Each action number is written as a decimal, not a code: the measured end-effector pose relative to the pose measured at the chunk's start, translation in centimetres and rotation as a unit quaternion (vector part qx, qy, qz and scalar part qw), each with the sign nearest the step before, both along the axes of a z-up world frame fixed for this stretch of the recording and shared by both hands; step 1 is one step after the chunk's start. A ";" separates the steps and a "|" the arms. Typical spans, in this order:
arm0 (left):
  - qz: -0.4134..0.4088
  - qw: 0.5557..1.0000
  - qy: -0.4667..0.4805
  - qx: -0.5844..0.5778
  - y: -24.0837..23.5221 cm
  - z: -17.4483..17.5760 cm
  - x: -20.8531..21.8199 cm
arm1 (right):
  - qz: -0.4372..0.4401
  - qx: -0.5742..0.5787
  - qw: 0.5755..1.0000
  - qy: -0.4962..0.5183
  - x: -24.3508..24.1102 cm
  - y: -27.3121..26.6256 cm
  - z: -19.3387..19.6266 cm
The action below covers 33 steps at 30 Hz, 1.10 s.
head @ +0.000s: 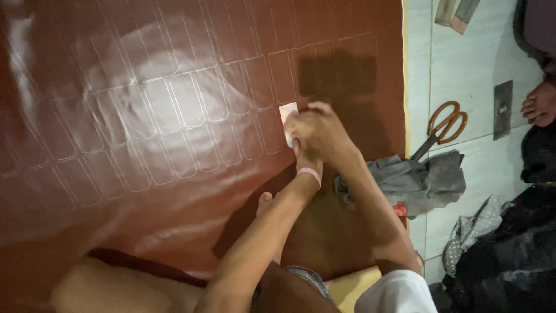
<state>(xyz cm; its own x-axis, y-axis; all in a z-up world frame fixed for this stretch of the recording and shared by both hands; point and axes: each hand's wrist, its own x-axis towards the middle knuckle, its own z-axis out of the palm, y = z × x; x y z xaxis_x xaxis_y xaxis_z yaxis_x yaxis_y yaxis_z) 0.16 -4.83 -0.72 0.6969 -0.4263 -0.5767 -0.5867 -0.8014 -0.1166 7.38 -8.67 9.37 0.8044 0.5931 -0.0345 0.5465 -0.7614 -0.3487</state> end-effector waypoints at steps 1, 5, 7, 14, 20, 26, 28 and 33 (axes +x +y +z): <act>-0.054 0.998 0.007 0.019 0.3 0.3 0.1 | -0.023 0.018 0.999 -0.014 0.8 0.1 -0.3; -0.098 0.994 0.038 -0.005 2.1 2.6 1.2 | -0.060 0.103 0.992 -0.041 2.6 0.5 -0.6; -0.059 0.993 -0.098 -0.016 3.3 3.7 1.6 | -0.058 0.103 0.991 -0.065 2.3 0.4 -0.3; 0.051 0.952 -0.216 -0.213 6.6 3.6 2.4 | -0.114 0.040 0.988 -0.093 1.6 -3.3 -1.2; 0.081 0.923 -0.181 -0.330 10.6 4.2 4.2 | -0.140 0.071 0.985 -0.078 -2.3 -3.0 -2.2; 0.124 0.898 -0.089 -0.412 13.6 5.8 5.6 | -0.191 0.124 0.974 0.020 -8.1 -2.1 0.0; 0.128 0.908 -0.057 -0.396 13.4 5.8 5.8 | -0.145 0.173 0.974 0.033 -8.0 -2.0 -0.2; 0.134 0.887 -0.075 -0.436 13.6 5.5 5.8 | -0.126 0.169 0.978 -0.007 -8.0 -1.0 -0.9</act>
